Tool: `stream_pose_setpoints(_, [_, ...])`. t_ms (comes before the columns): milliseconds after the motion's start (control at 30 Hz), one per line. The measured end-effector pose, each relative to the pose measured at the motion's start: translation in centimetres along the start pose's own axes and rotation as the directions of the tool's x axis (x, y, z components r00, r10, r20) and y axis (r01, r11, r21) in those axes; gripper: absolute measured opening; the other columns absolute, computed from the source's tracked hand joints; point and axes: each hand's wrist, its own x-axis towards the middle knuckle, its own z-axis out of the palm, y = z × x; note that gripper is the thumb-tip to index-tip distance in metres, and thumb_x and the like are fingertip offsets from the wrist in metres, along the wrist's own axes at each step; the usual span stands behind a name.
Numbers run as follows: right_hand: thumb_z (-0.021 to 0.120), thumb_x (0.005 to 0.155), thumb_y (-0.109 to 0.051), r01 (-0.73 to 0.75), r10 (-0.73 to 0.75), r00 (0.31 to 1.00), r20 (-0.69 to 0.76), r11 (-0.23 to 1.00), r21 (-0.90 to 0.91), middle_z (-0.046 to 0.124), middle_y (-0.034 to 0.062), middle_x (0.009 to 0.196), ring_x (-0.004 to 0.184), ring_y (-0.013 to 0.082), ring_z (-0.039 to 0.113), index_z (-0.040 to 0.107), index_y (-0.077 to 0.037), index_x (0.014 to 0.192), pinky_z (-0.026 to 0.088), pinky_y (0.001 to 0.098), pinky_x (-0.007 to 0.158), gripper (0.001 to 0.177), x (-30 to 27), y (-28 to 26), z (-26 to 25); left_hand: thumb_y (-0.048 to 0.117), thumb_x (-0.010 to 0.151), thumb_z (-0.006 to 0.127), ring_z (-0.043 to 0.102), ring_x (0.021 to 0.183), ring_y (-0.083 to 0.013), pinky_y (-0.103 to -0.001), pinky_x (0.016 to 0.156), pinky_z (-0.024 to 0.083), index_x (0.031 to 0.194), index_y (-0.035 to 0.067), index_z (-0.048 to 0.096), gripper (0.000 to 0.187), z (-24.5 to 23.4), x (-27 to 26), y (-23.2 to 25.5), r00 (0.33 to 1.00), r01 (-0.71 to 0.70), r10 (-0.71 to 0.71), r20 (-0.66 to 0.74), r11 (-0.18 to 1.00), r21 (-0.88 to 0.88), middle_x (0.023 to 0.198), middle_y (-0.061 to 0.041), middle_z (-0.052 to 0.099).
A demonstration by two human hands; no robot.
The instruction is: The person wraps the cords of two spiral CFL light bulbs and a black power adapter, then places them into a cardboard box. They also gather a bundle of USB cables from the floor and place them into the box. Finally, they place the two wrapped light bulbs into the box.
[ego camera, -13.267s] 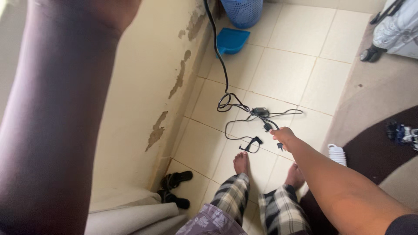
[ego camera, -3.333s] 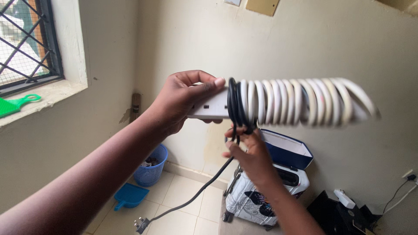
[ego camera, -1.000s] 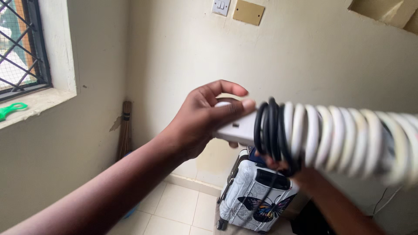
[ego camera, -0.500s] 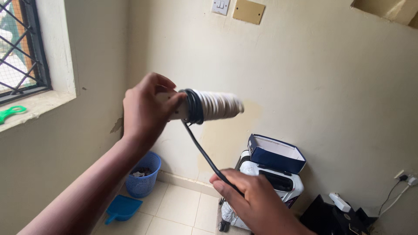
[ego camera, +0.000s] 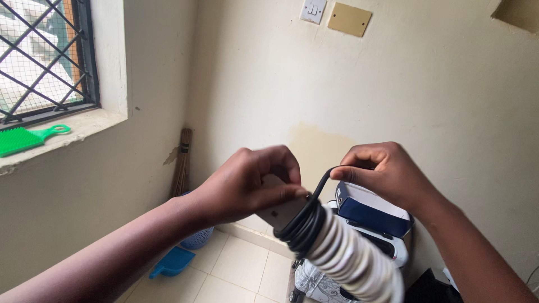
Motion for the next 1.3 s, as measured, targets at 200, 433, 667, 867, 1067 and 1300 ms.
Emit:
stream_pose_setpoints(200, [0.059,0.103,-0.041,-0.1,-0.011,0.979,0.203,0.842,0.529,0.071,0.0072,0.074,0.064,0.0153,0.065,0.072,0.003,0.099,0.057,0.0319,0.059,0.047,-1.0,7.3,3.6,0.013,0.087,0.077,0.076,0.066,-0.0181,-0.028,0.051,0.063,0.103,0.004,0.057,0.027,0.5,2.4,1.4,0.939,0.201,-0.327,-0.107,0.773,-0.601,0.08,-0.014,0.075])
stream_pose_setpoints(433, [0.044,0.101,-0.057,-0.155,0.05,0.984,0.173,0.718,0.678,0.057,-0.0005,0.067,0.062,0.0099,0.054,0.066,-0.001,0.111,0.047,0.0254,0.059,0.061,-4.4,3.8,13.7,0.015,0.087,0.076,0.073,0.059,-0.021,-0.03,0.041,0.059,0.105,0.003,0.056,0.029,1.1,4.3,0.5,0.827,0.064,-0.449,-0.339,0.674,-0.736,0.08,-0.018,0.074])
stream_pose_setpoints(667, [0.047,0.087,-0.074,-0.355,0.276,0.935,0.224,0.685,0.636,0.042,-0.0049,0.057,0.045,0.0031,0.033,0.067,-0.002,0.12,0.027,0.021,0.041,0.082,-7.3,-2.2,12.6,0.019,0.09,0.077,0.077,0.067,-0.0174,-0.026,0.048,0.062,0.104,0.004,0.056,0.029,0.6,2.8,-2.2,0.727,0.178,-0.253,-0.638,0.967,-0.181,0.086,-0.015,0.077])
stream_pose_setpoints(867, [0.053,0.088,-0.071,-0.427,0.393,0.886,0.247,0.482,0.765,0.056,-0.0012,0.067,0.042,0.0029,0.028,0.063,0.004,0.112,0.022,0.0204,0.037,0.079,-6.1,-3.2,11.6,0.024,0.092,0.077,0.078,0.073,-0.0253,-0.034,0.058,0.062,0.106,0.006,0.058,0.03,2.1,-0.2,-4.2,0.803,0.218,0.064,-0.592,0.894,0.391,0.084,-0.013,0.077])
stream_pose_setpoints(1067, [0.053,0.08,-0.078,-0.524,0.562,0.773,0.292,0.308,0.794,0.075,0.0115,0.084,0.057,0.0087,0.06,0.063,-0.005,0.109,0.029,0.0207,0.038,0.079,-4.9,-3.7,10.7,0.017,0.097,0.068,0.073,0.095,-0.0306,-0.041,0.076,0.06,0.119,0.008,0.057,0.026,6.7,-3.7,-3.0,0.931,0.225,-0.1,-0.351,0.914,0.337,0.104,-0.014,0.073])
stream_pose_setpoints(1300, [0.056,0.079,-0.078,-0.526,0.635,0.71,0.305,0.19,0.829,0.063,0.0031,0.081,0.067,0.0135,0.068,0.062,-0.011,0.109,0.021,0.0218,0.04,0.074,-5.4,-0.5,11.8,-0.009,0.07,0.052,0.053,0.134,-0.0413,-0.044,0.108,0.048,0.136,-0.003,0.051,0.066,7.2,-4.3,-1.8,0.982,-0.163,0.187,-0.034,0.922,0.352,0.134,-0.019,0.062])
